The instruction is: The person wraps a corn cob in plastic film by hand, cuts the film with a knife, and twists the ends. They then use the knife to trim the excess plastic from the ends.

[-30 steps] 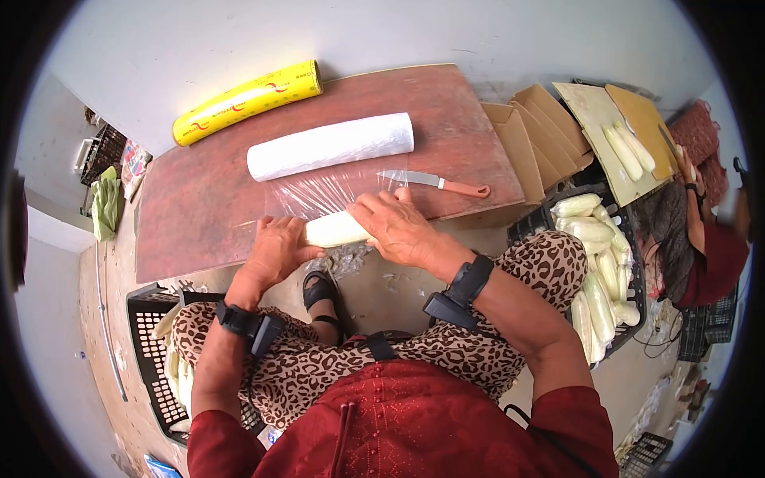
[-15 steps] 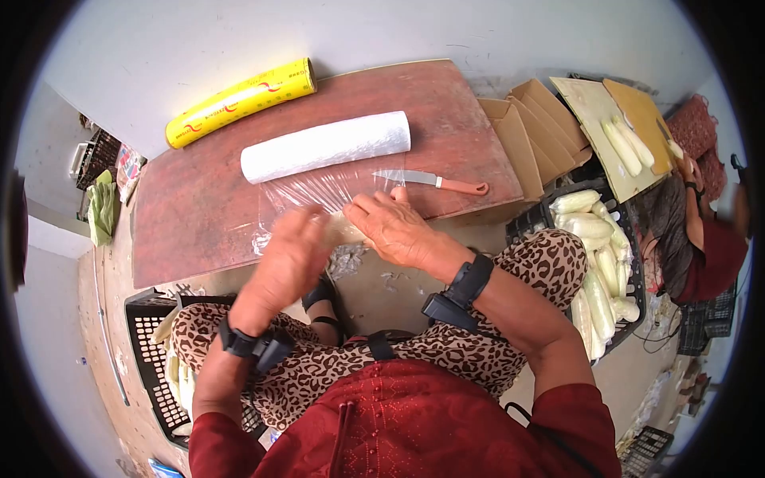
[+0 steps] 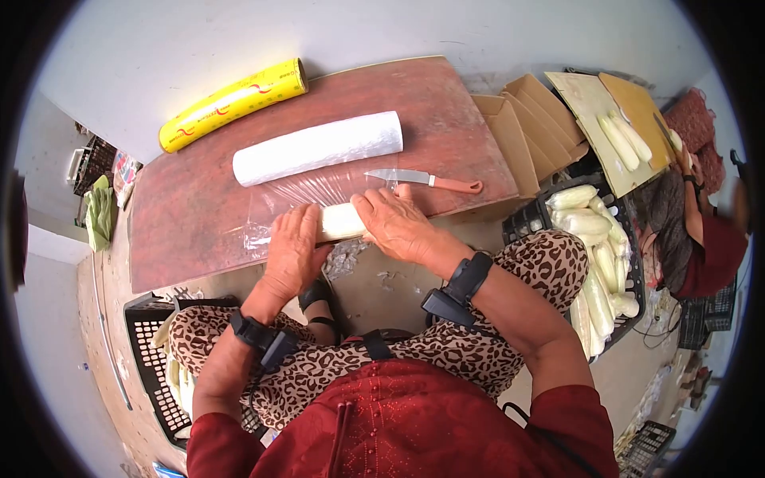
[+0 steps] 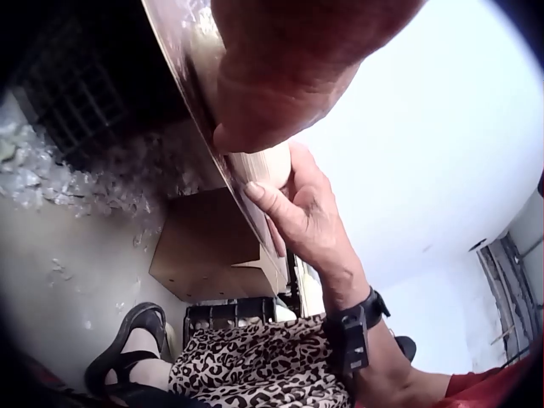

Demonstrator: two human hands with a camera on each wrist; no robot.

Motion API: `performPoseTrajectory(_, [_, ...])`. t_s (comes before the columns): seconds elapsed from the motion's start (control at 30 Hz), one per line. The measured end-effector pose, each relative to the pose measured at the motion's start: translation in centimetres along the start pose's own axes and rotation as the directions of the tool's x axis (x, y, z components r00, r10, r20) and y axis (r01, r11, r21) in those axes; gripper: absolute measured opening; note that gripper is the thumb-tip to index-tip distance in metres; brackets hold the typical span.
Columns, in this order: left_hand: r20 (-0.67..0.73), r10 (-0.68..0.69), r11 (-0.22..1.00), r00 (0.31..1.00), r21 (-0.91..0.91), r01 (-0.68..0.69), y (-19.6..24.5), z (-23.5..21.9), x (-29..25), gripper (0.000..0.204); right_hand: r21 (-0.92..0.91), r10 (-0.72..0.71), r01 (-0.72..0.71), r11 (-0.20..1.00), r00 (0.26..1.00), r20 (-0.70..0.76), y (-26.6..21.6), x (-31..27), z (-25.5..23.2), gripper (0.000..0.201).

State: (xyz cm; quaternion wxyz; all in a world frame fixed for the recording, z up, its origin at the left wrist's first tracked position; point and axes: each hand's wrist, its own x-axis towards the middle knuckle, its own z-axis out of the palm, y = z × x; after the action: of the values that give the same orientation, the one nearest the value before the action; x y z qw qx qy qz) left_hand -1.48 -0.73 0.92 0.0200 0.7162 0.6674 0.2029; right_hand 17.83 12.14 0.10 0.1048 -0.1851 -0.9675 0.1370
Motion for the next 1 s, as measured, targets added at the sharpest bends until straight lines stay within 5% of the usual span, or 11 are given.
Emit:
performPoseTrajectory(0.17, [0.087,-0.089,0.996,0.992,0.03,0.087,-1.4,0.0,-0.2,0.067,-0.18,0.08,-0.058,0.982,0.99,0.118,0.0,-0.2,-1.2,0.049])
performPoseTrajectory(0.27, [0.082,-0.064,0.997,0.995,0.053,0.06,-1.5,0.1,-0.2,0.065,-0.276,0.133,-0.118,0.954,0.99,0.036,-1.2,-0.2,-2.6,0.044])
performPoseTrajectory(0.4, [0.074,-0.056,0.998,0.996,0.046,0.053,-1.7,0.3,0.1,0.063,-0.137,-0.085,0.049,0.989,0.96,-0.268,-4.0,1.0,-1.8,0.039])
performPoseTrajectory(0.47, [0.083,-0.056,0.997,0.995,0.051,0.052,-1.7,0.1,0.3,0.063,-0.106,-0.133,0.114,0.988,0.971,-0.2,-4.2,1.7,-0.5,0.036])
performPoseTrajectory(0.5, [0.09,-0.059,0.997,0.994,0.053,0.054,-1.8,0.1,0.3,0.063,-0.062,-0.062,0.058,0.996,0.996,-0.065,-4.0,1.8,0.2,0.063])
performPoseTrajectory(0.8, [0.17,-0.098,0.992,0.981,0.093,0.083,-2.0,-0.7,0.5,0.056,-0.069,0.027,-0.024,0.997,0.998,0.055,-2.4,1.9,0.1,0.063])
performPoseTrajectory(1.0, [0.242,-0.166,0.982,0.956,0.13,0.137,-2.9,-1.5,-0.1,0.051,-0.002,-0.048,0.048,0.999,0.999,-0.018,-1.8,1.9,0.1,0.053])
